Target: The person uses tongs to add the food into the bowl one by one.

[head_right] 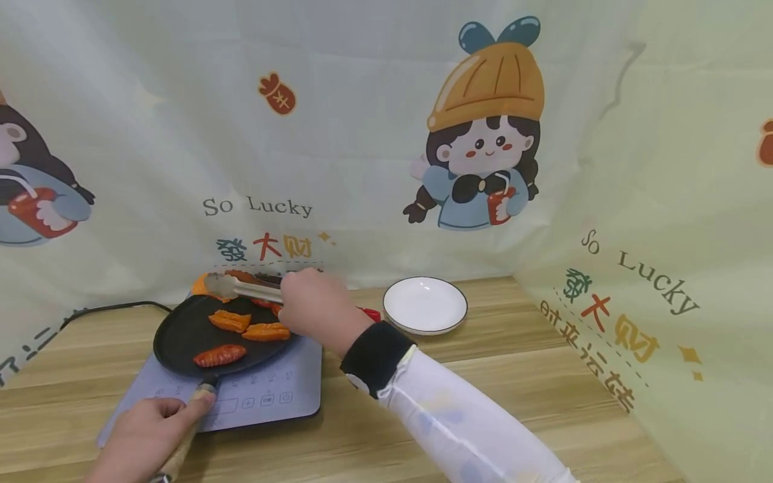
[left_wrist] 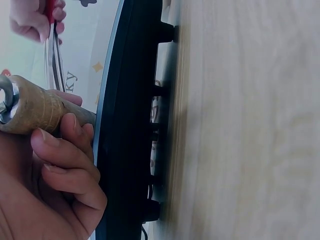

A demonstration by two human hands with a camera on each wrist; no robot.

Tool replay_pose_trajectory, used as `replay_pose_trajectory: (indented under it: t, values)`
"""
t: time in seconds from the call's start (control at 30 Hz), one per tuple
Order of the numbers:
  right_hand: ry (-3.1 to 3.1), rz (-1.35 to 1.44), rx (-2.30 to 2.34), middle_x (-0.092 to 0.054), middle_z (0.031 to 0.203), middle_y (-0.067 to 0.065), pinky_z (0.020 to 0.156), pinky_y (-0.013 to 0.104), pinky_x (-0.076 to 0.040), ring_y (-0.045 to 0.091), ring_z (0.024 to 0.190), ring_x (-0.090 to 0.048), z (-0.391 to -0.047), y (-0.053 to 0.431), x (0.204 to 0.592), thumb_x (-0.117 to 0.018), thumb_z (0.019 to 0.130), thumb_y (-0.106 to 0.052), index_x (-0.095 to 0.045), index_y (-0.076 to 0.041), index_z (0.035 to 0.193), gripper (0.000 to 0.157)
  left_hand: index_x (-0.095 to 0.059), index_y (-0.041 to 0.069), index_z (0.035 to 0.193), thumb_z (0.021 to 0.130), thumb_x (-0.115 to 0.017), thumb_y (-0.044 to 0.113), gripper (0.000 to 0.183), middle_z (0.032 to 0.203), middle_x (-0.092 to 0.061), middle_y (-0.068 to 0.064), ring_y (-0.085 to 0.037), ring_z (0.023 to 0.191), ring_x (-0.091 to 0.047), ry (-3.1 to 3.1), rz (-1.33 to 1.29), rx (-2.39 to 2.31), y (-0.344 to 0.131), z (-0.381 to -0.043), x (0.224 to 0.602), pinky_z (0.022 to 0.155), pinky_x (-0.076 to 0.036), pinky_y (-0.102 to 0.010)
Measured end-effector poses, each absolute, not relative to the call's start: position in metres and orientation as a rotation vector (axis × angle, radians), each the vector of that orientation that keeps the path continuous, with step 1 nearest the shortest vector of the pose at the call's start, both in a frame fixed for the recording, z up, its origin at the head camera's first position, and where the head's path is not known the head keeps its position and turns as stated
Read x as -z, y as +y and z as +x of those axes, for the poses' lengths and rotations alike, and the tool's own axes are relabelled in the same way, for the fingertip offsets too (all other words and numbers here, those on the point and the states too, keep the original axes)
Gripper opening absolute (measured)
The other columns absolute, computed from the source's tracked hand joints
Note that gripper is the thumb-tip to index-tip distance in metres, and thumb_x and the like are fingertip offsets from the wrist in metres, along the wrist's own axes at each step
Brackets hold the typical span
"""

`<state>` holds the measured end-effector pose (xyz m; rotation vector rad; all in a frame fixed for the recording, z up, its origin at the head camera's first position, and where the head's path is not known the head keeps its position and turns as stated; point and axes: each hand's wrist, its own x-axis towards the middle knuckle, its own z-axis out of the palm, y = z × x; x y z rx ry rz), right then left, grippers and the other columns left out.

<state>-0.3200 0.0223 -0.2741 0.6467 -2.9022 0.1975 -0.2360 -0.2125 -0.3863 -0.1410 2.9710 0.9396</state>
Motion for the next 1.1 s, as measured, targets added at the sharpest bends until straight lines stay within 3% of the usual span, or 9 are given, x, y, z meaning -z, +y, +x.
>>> replay_pose_trajectory:
  t: [0.43,0.77,1.1]
  values:
    - [-2.937,0.693,-0.091,-0.057,0.071,-0.004,0.050,0.029,-0.043,0.012,0.060,-0.052,-0.304,-0.029,0.297,-0.066,0.087,-0.027,-0.063,-0.020,0.078,0.012,-0.046,0.013,0.055,0.089,-0.050,0.064,0.061,0.049,-0.036,0.004,-0.016,0.050,-0.041,2.955,-0.183,-0.933,-0.212,-0.236,0.387,0.050,-0.031,-0.029]
    - [-2.935,0.665,-0.049,-0.056,0.070,-0.006,0.045,0.031,-0.043,0.012,0.056,-0.051,-0.302,-0.037,0.314,-0.068,0.087,-0.031,-0.064,-0.023,0.089,0.009,-0.047,0.013,0.056,0.090,-0.051,0.061,0.060,0.050,-0.037,0.004,-0.016,0.052,-0.042,2.957,-0.172,-0.934,-0.211,-0.236,0.387,0.050,-0.031,-0.029]
    - [-2.929,0.666,-0.016,-0.056,0.070,-0.007,0.046,0.032,-0.044,0.011,0.056,-0.051,-0.307,-0.040,0.321,-0.068,0.087,-0.032,-0.065,-0.024,0.089,0.009,-0.044,0.013,0.056,0.089,-0.050,0.064,0.061,0.051,-0.033,0.004,-0.014,0.051,-0.037,2.951,-0.172,-0.931,-0.211,-0.239,0.388,0.050,-0.029,-0.029]
